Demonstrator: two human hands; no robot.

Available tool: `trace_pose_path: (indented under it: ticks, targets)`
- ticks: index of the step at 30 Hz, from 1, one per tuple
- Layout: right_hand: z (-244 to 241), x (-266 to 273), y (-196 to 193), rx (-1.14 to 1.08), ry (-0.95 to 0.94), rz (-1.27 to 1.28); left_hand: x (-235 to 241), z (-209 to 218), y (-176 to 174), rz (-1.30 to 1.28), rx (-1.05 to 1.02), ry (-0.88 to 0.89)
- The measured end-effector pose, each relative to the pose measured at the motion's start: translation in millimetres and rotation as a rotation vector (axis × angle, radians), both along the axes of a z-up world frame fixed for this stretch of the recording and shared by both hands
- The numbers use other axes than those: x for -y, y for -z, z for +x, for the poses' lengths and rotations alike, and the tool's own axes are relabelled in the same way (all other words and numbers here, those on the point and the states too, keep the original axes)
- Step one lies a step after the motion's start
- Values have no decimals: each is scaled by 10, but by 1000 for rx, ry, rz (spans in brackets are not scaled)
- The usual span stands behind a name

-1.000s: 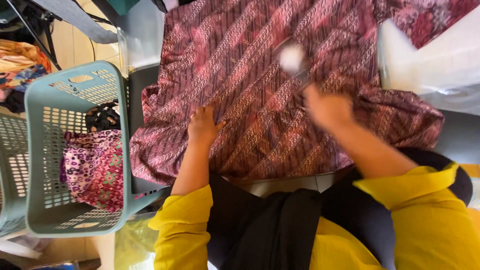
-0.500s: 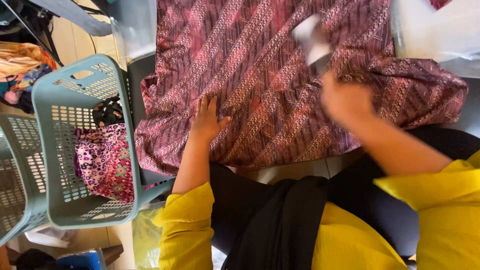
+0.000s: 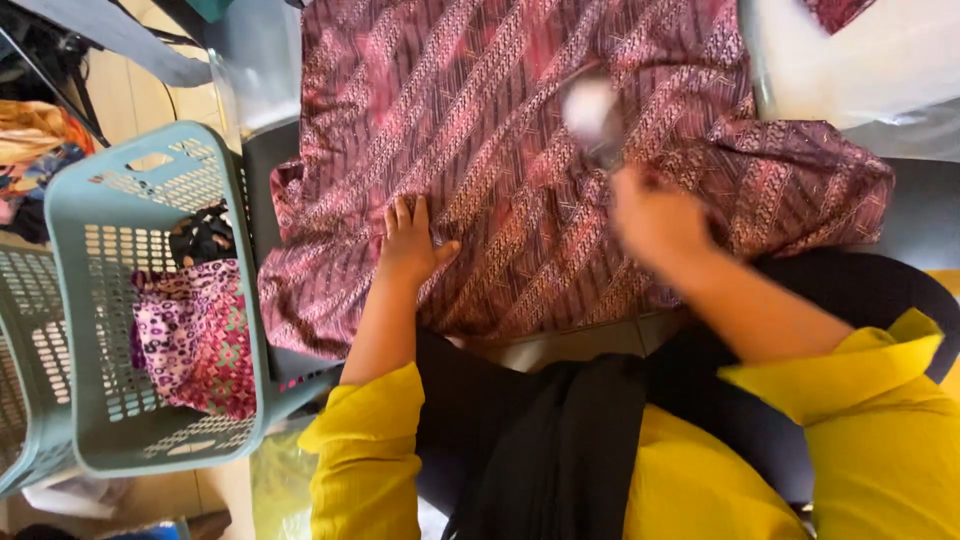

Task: The person uses a lint brush to remove lint from a patterned dress laid on a black table. The person repeatedly brushes the dress, folds and unfolds sections, and repositions the garment to access different areas. A laundry basket with other clothes is visible nearby.

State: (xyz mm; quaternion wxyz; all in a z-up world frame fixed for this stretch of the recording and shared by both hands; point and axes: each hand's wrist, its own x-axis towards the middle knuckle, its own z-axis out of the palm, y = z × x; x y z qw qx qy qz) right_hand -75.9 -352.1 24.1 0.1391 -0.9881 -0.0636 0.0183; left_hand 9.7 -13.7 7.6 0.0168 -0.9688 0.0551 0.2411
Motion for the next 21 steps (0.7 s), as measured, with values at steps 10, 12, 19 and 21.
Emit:
trace_pose_path:
  ticks: [10, 12, 19, 21]
  targets:
    - [-309, -458, 517, 320, -172, 81, -13, -71, 90, 93, -1, 45]
    - [-271, -384, 478, 276, -98, 68, -68, -61, 221, 84, 2, 39]
    - [113, 576, 416, 67, 421, -21, -45, -36, 248, 84, -8, 50]
    - [-67, 101, 48, 93, 246, -69, -16, -35, 185, 94, -17, 51]
